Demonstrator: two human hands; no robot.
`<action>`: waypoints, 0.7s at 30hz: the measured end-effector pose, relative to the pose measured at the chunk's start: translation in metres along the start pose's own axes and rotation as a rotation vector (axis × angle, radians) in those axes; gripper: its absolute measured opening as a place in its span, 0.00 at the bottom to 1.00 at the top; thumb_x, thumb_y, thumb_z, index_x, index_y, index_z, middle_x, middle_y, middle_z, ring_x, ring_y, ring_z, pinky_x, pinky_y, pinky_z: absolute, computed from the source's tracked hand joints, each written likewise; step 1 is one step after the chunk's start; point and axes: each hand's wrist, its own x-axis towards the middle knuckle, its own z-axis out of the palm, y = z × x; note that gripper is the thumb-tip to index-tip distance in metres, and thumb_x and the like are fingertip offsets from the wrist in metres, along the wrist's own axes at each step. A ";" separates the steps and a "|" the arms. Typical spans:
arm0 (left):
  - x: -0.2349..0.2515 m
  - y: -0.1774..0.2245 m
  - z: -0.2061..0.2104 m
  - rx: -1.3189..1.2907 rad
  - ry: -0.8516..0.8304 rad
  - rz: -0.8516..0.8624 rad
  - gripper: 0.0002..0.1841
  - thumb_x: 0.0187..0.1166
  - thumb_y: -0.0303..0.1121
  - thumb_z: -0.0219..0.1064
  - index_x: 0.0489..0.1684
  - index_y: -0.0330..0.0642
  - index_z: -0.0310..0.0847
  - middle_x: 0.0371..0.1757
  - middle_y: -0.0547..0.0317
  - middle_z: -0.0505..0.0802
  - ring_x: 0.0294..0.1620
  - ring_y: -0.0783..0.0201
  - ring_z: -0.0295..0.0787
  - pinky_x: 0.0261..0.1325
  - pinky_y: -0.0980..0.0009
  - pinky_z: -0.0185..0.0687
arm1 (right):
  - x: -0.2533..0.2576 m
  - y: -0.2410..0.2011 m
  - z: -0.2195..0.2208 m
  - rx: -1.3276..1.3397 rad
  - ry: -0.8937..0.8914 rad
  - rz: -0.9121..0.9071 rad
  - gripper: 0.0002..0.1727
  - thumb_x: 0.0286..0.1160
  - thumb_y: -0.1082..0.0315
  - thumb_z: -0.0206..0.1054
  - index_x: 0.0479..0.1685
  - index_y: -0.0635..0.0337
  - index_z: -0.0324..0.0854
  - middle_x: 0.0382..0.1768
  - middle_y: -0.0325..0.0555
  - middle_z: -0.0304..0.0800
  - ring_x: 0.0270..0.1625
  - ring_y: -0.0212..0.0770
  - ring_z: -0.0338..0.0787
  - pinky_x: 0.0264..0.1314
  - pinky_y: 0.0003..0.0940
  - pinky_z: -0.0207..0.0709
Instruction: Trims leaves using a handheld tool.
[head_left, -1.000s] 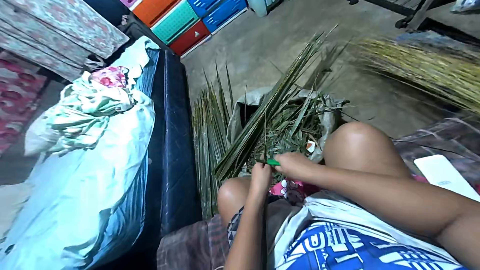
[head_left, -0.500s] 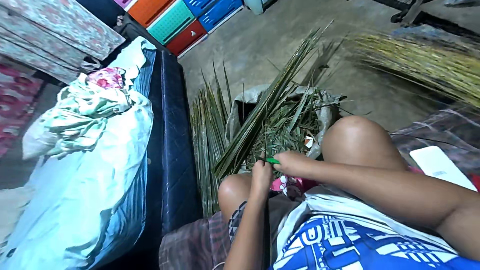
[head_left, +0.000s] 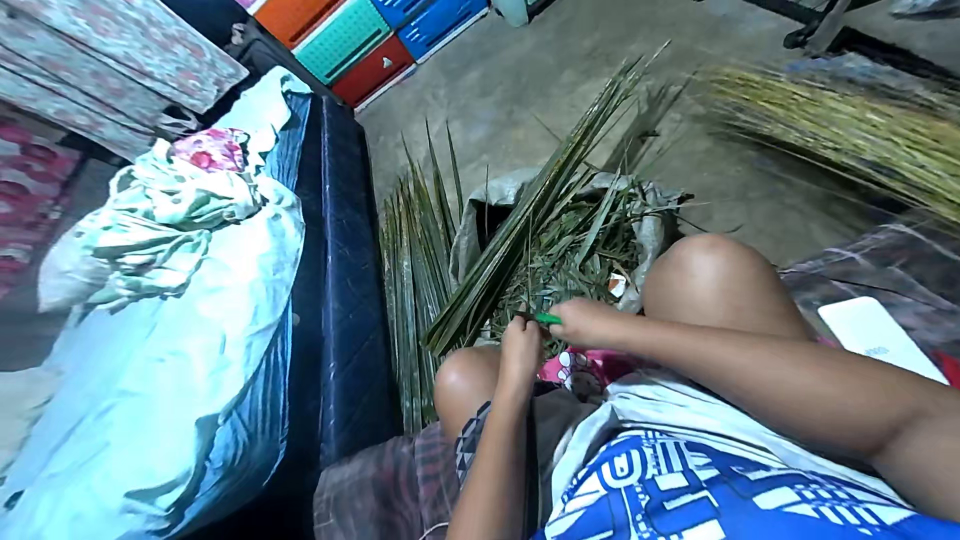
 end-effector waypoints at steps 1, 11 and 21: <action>0.000 -0.001 -0.001 -0.016 0.004 -0.004 0.20 0.91 0.28 0.47 0.76 0.31 0.74 0.33 0.54 0.85 0.24 0.67 0.74 0.31 0.68 0.73 | -0.003 -0.003 0.004 -0.001 -0.015 -0.002 0.20 0.93 0.60 0.52 0.53 0.70 0.81 0.49 0.66 0.86 0.56 0.63 0.87 0.57 0.64 0.75; -0.003 0.001 0.003 -0.054 -0.044 0.020 0.24 0.94 0.30 0.45 0.87 0.35 0.64 0.29 0.57 0.87 0.17 0.71 0.67 0.22 0.74 0.64 | 0.035 0.008 -0.021 -0.188 0.255 0.259 0.19 0.92 0.60 0.55 0.68 0.65 0.78 0.61 0.67 0.89 0.67 0.69 0.88 0.64 0.68 0.78; -0.005 -0.006 0.003 0.145 -0.051 0.016 0.23 0.94 0.33 0.45 0.82 0.33 0.68 0.50 0.42 0.91 0.41 0.55 0.86 0.49 0.57 0.80 | 0.008 -0.002 -0.003 -0.187 0.028 0.091 0.21 0.93 0.60 0.54 0.62 0.70 0.81 0.61 0.70 0.87 0.68 0.69 0.86 0.66 0.70 0.74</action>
